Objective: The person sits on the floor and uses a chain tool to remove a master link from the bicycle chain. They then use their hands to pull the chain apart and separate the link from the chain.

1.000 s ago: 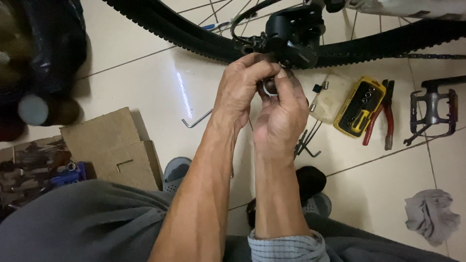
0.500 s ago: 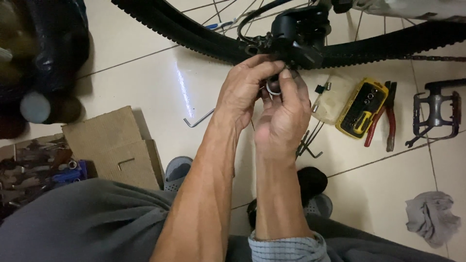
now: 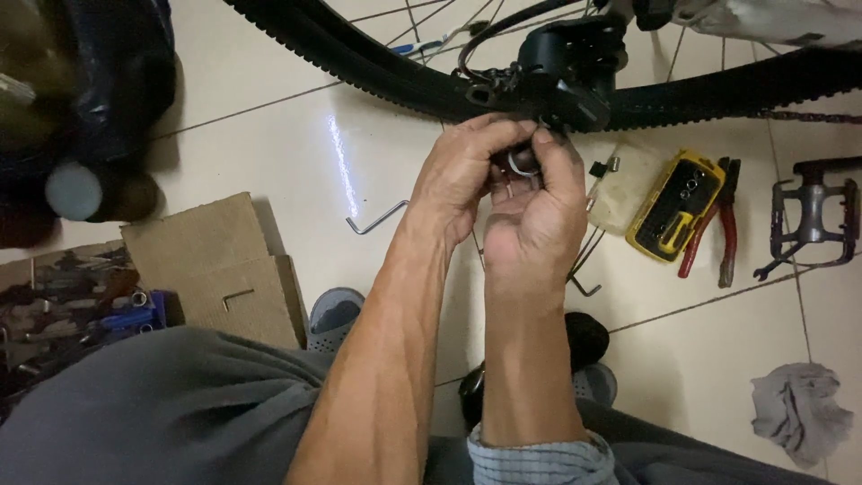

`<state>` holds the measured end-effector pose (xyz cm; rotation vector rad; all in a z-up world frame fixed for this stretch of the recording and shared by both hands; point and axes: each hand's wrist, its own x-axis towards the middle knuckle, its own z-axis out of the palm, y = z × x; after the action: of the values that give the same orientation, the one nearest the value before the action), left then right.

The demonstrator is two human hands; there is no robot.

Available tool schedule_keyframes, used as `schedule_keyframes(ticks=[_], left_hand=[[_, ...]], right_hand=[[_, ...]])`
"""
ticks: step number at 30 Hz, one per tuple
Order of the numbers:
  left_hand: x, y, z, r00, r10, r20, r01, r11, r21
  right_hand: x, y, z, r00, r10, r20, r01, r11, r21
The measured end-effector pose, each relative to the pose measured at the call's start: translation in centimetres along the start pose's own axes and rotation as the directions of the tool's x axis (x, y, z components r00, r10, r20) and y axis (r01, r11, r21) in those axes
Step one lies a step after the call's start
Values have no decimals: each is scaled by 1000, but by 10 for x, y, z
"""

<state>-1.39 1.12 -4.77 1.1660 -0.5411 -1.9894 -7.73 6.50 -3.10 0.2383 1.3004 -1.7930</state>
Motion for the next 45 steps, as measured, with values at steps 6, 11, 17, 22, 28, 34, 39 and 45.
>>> schedule_keyframes(ticks=[6,11,17,22,28,34,39,45], left_hand=[[-28,31,16,992,-123,-39,121,991,-50],[-28,39,17,983,-163,-79,160,986,-47],[-26,41,17,984,-144,-104,146,989,12],[-26,41,17,986,-96,-135,105,992,67],[-28,42,15,986,-83,-144,105,983,151],[-31,43,12,991,-90,-94,103,984,142],[-32,44,9,991,-132,-26,133,988,73],[-60,68,9,987,-161,7,161,987,14]], right_hand=[[9,-1,9,1000,18,-12,-18,1000,-8],[10,-6,14,998,54,-19,-53,999,8],[7,-13,19,985,169,-33,-166,982,92],[2,-19,23,974,223,-37,-217,968,127],[-2,-19,25,967,254,-27,-248,960,133],[-5,-20,25,981,195,-9,-193,974,117],[-14,-17,25,990,136,31,-139,985,106],[43,-11,-15,985,137,101,-144,988,63]])
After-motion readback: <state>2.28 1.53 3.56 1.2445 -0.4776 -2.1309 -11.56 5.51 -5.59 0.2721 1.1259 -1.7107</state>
